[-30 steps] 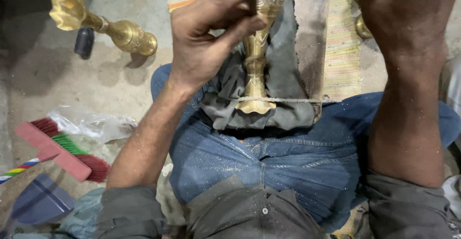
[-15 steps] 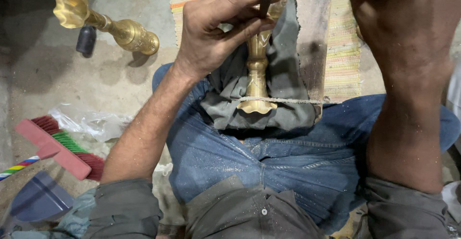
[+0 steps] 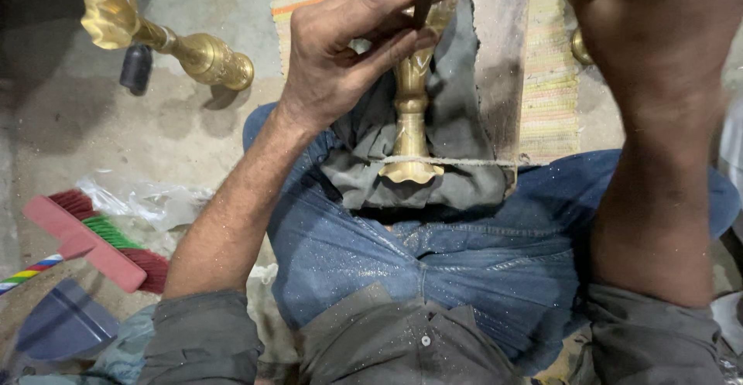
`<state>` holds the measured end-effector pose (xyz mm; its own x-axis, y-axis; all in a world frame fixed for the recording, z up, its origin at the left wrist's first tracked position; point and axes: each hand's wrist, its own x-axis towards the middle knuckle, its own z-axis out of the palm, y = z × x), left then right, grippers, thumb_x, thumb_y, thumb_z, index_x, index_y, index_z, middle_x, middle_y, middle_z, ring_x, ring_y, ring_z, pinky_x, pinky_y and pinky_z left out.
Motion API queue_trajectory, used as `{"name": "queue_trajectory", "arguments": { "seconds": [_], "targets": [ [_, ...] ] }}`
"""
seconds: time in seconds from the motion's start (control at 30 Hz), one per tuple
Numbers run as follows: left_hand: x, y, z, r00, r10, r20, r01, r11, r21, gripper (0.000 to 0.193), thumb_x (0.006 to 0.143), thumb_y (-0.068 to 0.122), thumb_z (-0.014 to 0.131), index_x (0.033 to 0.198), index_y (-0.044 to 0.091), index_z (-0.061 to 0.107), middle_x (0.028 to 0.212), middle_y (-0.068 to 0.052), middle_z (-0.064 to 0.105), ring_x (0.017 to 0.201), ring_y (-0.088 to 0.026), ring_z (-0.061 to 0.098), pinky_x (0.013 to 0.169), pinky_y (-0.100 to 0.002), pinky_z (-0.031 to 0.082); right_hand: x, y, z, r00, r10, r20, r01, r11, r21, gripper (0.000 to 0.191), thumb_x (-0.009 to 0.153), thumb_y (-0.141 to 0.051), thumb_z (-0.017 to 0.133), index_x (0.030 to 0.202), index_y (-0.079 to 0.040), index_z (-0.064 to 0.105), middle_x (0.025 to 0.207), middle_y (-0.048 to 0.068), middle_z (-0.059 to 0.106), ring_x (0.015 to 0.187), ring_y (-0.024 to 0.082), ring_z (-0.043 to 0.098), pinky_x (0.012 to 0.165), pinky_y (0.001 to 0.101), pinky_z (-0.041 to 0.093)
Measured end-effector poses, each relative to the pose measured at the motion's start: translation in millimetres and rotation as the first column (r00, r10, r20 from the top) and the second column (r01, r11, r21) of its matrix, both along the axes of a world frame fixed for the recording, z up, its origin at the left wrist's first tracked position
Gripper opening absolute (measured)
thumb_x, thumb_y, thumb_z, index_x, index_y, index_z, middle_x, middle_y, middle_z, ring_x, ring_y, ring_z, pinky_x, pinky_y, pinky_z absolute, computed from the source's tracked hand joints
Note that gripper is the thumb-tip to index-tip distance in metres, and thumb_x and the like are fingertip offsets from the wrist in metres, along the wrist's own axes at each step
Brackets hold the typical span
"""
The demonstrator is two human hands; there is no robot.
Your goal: The person sits cross-legged on the floor with a brass vase-like ornament held against a cloth-covered form on their lap. They hold a chisel against the brass surface and strike it with a wooden mallet, working decorative patterns into the metal and repositioning the chisel around the object.
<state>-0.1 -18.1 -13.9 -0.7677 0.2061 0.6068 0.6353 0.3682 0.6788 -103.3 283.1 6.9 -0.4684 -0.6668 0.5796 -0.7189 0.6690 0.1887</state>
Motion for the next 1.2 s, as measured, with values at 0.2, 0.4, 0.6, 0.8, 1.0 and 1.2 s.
{"name": "queue_trajectory", "arguments": {
  "seconds": [0.2,0.4,0.6,0.8,1.0,1.2],
  "targets": [
    [-2.3,-1.0,0.5,0.999,0.043,-0.026,-0.045,0.998,-0.046,0.034,0.110,0.009,0.081,0.138,0.013,0.062,0.106,-0.002,0.074,0.092,-0.008,0.076,0.079,-0.022,0.063,4.9,0.6,1.0,1.000,-0.012,-0.020,0.013,1.000,0.025,0.002,0.099,-0.010,0.069,0.098,-0.008,0.068,0.072,0.001,0.061,0.059,0.010,0.059,0.057,0.0207,0.044],
    [-1.8,-0.2,1.4,0.998,0.059,0.003,-0.059,0.997,-0.049,0.034,0.109,0.009,0.083,0.138,0.010,0.066,0.100,-0.003,0.074,0.085,-0.009,0.073,0.072,-0.022,0.058,9.5,2.4,1.3,0.999,-0.030,-0.039,0.032,0.998,0.050,0.001,0.098,-0.009,0.069,0.098,-0.009,0.069,0.073,0.001,0.063,0.059,0.010,0.060,0.058,0.0204,0.044],
    [-0.9,0.8,4.2,1.000,0.025,-0.015,-0.025,0.999,-0.022,0.029,0.109,0.006,0.076,0.134,0.008,0.062,0.111,-0.006,0.074,0.103,-0.012,0.077,0.088,-0.024,0.066,7.8,4.9,-1.1,0.998,-0.051,-0.046,0.055,0.994,0.094,0.002,0.097,-0.010,0.070,0.097,-0.009,0.070,0.073,0.002,0.064,0.059,0.012,0.061,0.059,0.0217,0.046],
    [-0.8,3.0,8.6,1.000,-0.003,0.004,0.003,1.000,-0.018,0.034,0.113,0.004,0.075,0.143,0.010,0.060,0.112,-0.005,0.074,0.107,-0.012,0.077,0.092,-0.024,0.069,-5.7,3.2,-6.9,0.990,0.061,0.124,-0.049,0.994,-0.098,0.004,0.100,-0.008,0.069,0.096,-0.006,0.069,0.075,0.005,0.065,0.062,0.015,0.064,0.060,0.0243,0.047],
    [-0.9,2.8,8.0,0.993,0.079,0.091,-0.074,0.995,-0.061,0.034,0.103,0.004,0.079,0.133,0.008,0.064,0.104,-0.005,0.074,0.096,-0.013,0.076,0.083,-0.026,0.065,-3.2,5.5,-9.0,0.994,0.055,0.098,-0.046,0.995,-0.093,0.005,0.101,-0.008,0.068,0.096,-0.006,0.068,0.075,0.005,0.065,0.062,0.015,0.063,0.059,0.0242,0.047],
    [-2.2,0.3,2.4,0.994,0.105,0.012,-0.103,0.990,-0.099,0.032,0.104,0.007,0.085,0.131,0.011,0.067,0.101,-0.003,0.072,0.086,-0.012,0.072,0.074,-0.027,0.059,-1.3,1.6,-6.3,0.993,0.063,0.095,-0.054,0.994,-0.096,0.006,0.101,-0.008,0.068,0.096,-0.006,0.068,0.075,0.005,0.064,0.062,0.015,0.063,0.059,0.0242,0.046]
  ]
}}
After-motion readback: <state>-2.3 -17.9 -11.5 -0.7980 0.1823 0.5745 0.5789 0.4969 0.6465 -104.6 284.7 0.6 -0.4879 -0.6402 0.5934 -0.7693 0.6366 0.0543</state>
